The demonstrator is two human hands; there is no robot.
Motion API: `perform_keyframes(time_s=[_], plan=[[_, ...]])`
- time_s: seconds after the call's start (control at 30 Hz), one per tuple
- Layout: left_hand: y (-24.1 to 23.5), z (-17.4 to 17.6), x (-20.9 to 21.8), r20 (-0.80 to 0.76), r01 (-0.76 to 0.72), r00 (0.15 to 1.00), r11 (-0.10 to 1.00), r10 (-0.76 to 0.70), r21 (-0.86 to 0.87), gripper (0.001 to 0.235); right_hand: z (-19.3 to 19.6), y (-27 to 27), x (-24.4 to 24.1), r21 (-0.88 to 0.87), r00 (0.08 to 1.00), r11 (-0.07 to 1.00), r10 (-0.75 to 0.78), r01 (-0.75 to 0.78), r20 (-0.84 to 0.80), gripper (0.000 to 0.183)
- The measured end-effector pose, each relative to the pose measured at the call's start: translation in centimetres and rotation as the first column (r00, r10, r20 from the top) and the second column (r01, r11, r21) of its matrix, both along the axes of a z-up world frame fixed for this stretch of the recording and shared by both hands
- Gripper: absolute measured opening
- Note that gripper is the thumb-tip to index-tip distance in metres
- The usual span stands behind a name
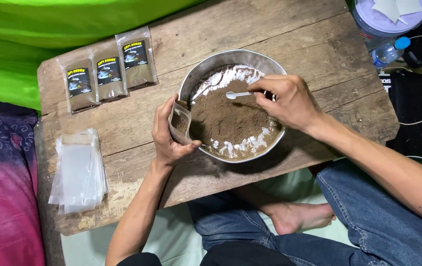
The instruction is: A person scoops coffee powder from a large metal bowl into a small plastic bag placed on a digital scale using a small spoon.
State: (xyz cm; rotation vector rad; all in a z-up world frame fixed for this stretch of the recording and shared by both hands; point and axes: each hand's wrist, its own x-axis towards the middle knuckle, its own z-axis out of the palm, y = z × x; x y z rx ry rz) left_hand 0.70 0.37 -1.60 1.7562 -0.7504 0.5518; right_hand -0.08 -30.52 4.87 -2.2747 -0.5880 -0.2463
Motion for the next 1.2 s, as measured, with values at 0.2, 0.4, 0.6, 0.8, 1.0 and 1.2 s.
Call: perform_keyframes(time_s=[0.2, 0.4, 0.6, 0.8, 1.0, 1.2], plan=[[0.0, -0.4, 0.0, 0.017, -0.016, 1.0, 1.0, 0.016, 0.004, 0.108, -2.6, 0.4, -0.3, -0.163, 0.981, 0.985, 0.023, -0.055, -0.191, 0.016], [0.0, -0.2, 0.0, 0.023, -0.015, 1.0, 1.0, 0.015, -0.003, 0.107, 0.9, 0.4, -1.1, -0.04, 0.959, 0.999, 0.002, -0.014, -0.283, 0.014], [-0.2, 0.3, -0.1, 0.01, -0.006, 1.0, 1.0, 0.006, -0.009, 0.107, -1.4, -1.1, 0.6, 0.248, 0.878, 0.955, -0.023, 0.161, -0.479, 0.016], [-0.2, 0.6, -0.3, 0.004, -0.001, 1.0, 1.0, 0.001, -0.002, 0.107, 1.5, -0.4, 0.6, 0.433, 0.782, 0.853, 0.049, 0.29, -0.621, 0.018], [-0.2, 0.3, -0.2, 0.004, 0.002, 1.0, 1.0, -0.002, -0.001, 0.106, 5.0, 1.1, -0.4, 0.547, 0.796, 0.773, 0.091, 0.323, -0.599, 0.017], [-0.2, 0.1, -0.1, 0.0, 0.011, 1.0, 1.0, -0.011, -0.019, 0.106, 8.6, 3.1, -1.8, 0.602, 0.817, 0.745, 0.138, 0.286, -0.559, 0.015]])
